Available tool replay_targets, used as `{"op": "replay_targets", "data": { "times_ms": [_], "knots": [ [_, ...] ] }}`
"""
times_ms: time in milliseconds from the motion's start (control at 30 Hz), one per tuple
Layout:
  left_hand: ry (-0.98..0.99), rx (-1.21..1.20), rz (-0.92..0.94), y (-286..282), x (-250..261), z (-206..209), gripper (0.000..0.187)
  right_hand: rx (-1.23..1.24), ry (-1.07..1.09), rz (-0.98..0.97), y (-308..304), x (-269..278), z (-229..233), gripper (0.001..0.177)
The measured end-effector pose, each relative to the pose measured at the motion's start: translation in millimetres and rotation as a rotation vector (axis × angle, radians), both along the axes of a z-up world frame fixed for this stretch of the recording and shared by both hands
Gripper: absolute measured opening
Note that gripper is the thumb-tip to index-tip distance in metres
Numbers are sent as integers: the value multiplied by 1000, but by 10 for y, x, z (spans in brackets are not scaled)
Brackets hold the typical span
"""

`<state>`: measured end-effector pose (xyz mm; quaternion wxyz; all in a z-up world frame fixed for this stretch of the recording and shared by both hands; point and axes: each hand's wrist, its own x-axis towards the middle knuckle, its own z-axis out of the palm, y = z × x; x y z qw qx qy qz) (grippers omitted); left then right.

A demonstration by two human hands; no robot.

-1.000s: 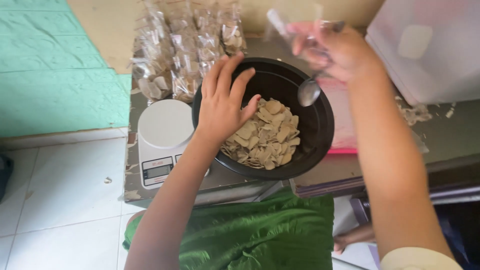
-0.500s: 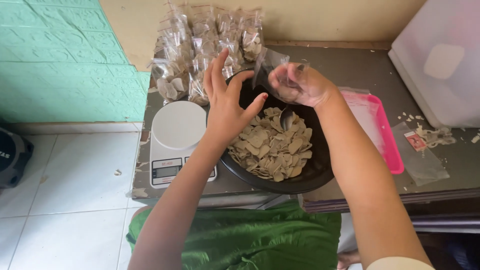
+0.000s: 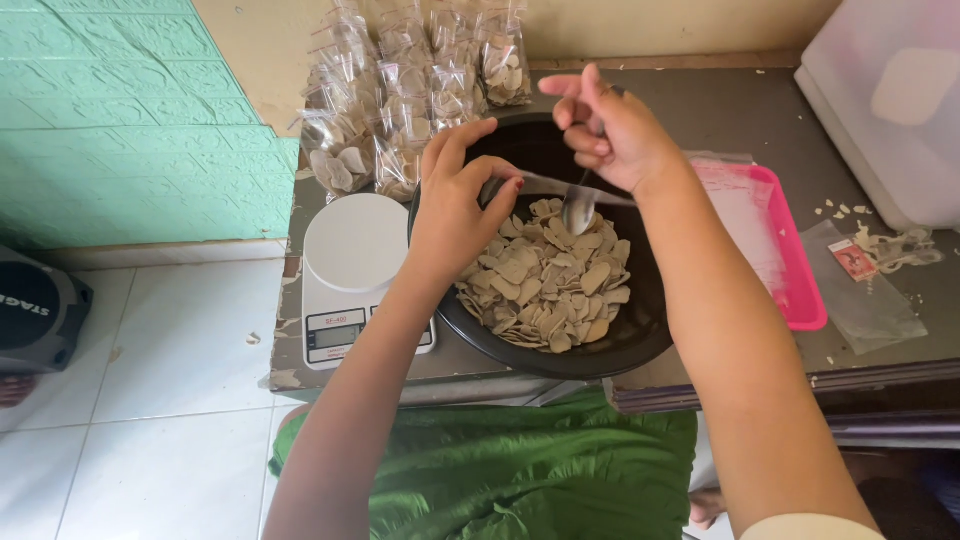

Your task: Packaging chips into small plastic bags and weighing them on a digital scale

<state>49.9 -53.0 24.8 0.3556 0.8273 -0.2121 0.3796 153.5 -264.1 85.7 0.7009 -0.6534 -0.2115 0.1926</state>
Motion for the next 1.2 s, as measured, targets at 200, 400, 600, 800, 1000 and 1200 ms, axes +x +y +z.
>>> {"op": "replay_targets", "data": {
  "times_ms": [200,400,600,800,1000,1200],
  "knots": [
    [88,75,3,-9,16,-49,9,-44,-187,-129,-64,-43,55,55],
    [193,166,-93,-26,128,-145,15,591,-304,-615,-126,19,74,60],
    [563,86,-138,-63,30,32,15,1123,8,-575,-305,-111,126,51],
    [673,97,-101,-90,15,146,33,971,13,-467,-214,-206,180,50],
    [616,48,-26,-62,43,79,21,561,-95,-321,-62,-206,178,44],
    [687,112,-16,-50,62,51,22,654,-45,-387,-42,-219,208,45]
  ]
}}
